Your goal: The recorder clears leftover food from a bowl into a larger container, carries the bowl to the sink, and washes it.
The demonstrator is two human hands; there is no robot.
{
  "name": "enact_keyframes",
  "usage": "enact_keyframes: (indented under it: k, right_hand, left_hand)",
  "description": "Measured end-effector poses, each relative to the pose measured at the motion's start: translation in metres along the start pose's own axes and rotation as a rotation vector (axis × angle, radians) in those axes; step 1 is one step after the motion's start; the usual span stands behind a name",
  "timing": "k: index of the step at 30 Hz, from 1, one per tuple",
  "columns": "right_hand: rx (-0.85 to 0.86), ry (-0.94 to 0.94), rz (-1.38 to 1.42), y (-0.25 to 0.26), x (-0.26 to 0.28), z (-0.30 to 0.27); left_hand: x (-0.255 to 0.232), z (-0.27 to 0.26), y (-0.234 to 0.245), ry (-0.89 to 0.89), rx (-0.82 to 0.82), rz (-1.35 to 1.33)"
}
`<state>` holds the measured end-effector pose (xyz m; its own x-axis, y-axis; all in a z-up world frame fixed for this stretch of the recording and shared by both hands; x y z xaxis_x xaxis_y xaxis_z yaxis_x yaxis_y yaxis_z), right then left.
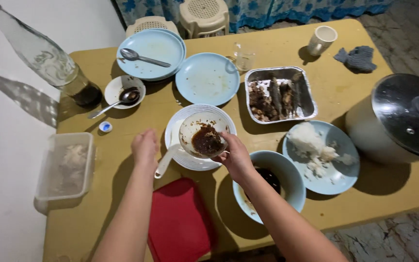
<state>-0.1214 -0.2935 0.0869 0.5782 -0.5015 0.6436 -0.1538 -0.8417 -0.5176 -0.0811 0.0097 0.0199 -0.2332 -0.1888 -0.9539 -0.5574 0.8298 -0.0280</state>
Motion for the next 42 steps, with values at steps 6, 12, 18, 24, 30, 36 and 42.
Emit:
enact_keyframes:
  k: [6,12,18,24,30,36,42]
  right_hand:
    - [0.043,0.0,-0.022,-0.01,-0.029,0.04]
    - [-0.032,-0.03,-0.038,-0.043,-0.014,0.022]
    - [-0.037,0.006,-0.069,-0.015,-0.019,0.039]
    - [0.024,0.008,-0.313,-0.009,0.02,0.008]
    - [-0.048,0.129,-0.374,0.038,0.039,-0.016]
    - [-0.027,0.218,-0.175,0.054,0.033,-0.052]
    - [-0.182,0.294,-0.111,0.099,0.037,-0.088]
  left_hand:
    - [0.029,0.108,0.036,-0.036,-0.16,-0.265]
    - [-0.012,0.053,-0.007,0.148,0.179,-0.358]
    - [-0.078,-0.066,-0.054,0.356,0.582,-0.233]
    - [-0.057,-0.078,-0.066,0.24,0.545,-0.285]
    - [-0.089,-0.115,-0.081,0.189,0.454,-0.169]
    - [-0.079,-0.149,-0.116,0.164,0.631,-0.219]
    - [-0.063,-0.19,-0.151,0.22,0.707,-0.157]
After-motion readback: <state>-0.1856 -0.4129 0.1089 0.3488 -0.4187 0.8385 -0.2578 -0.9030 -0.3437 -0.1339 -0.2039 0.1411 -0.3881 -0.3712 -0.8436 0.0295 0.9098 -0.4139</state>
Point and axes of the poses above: each hand's wrist, its own z-axis towards the middle knuckle, its own y-axis out of the back of the hand, x = y × z, the point moved 3 cm from there along z, towards the middle knuckle, and after that the axes turned 7 degrees about -y, right-handed, at the moved point
